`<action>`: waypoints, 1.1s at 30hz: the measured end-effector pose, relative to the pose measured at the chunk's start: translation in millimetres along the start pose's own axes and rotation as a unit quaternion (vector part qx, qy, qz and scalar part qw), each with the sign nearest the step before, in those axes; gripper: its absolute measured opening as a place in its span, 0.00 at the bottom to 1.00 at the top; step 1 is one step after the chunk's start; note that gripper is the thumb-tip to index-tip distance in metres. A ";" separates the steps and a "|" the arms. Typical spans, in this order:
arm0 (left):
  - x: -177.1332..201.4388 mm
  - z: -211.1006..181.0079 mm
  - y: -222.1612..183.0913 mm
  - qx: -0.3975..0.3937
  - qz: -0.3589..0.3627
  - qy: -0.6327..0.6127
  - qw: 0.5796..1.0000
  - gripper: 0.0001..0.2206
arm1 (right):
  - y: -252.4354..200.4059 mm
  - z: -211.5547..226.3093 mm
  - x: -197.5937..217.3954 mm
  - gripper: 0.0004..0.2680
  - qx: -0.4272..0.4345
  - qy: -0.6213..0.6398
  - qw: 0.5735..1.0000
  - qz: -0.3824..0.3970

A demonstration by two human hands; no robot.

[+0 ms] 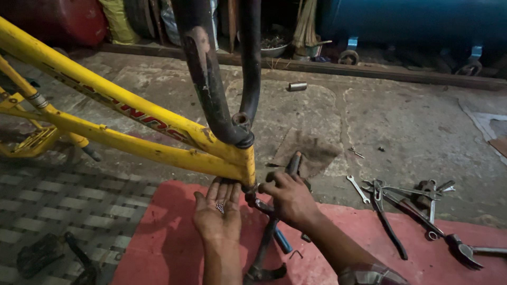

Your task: The person cleans a component with a cloth, retrieves ball bearings from a drawer, and then places the bearings into the headset of a yellow bicycle frame before securing the fork.

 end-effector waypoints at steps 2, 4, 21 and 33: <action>0.4 -1.2 4.5 0.001 0.008 0.005 1.000 0.38 | 1.9 -1.3 1.5 0.13 -0.021 0.007 1.000 -0.014; 3.6 -1.2 7.8 -0.002 0.003 0.009 1.000 0.37 | 2.3 -0.7 0.8 0.14 -0.049 0.036 0.998 0.013; 2.9 -3.2 5.4 0.013 0.049 -0.007 0.999 0.37 | 2.8 16.8 -0.3 0.15 -0.009 0.032 0.999 0.016; -7.5 -5.2 -5.8 0.011 0.032 -0.029 0.999 0.37 | 9.5 18.8 1.5 0.15 -0.071 0.057 0.995 0.040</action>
Point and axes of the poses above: each hand's wrist, its own y-axis towards the middle knuckle, its own x-axis out of the back of the hand, z = x × y, the point moved 5 cm from there along y, towards the middle knuckle, and after that the axes turned 9 degrees about x, right-handed, at the moved point
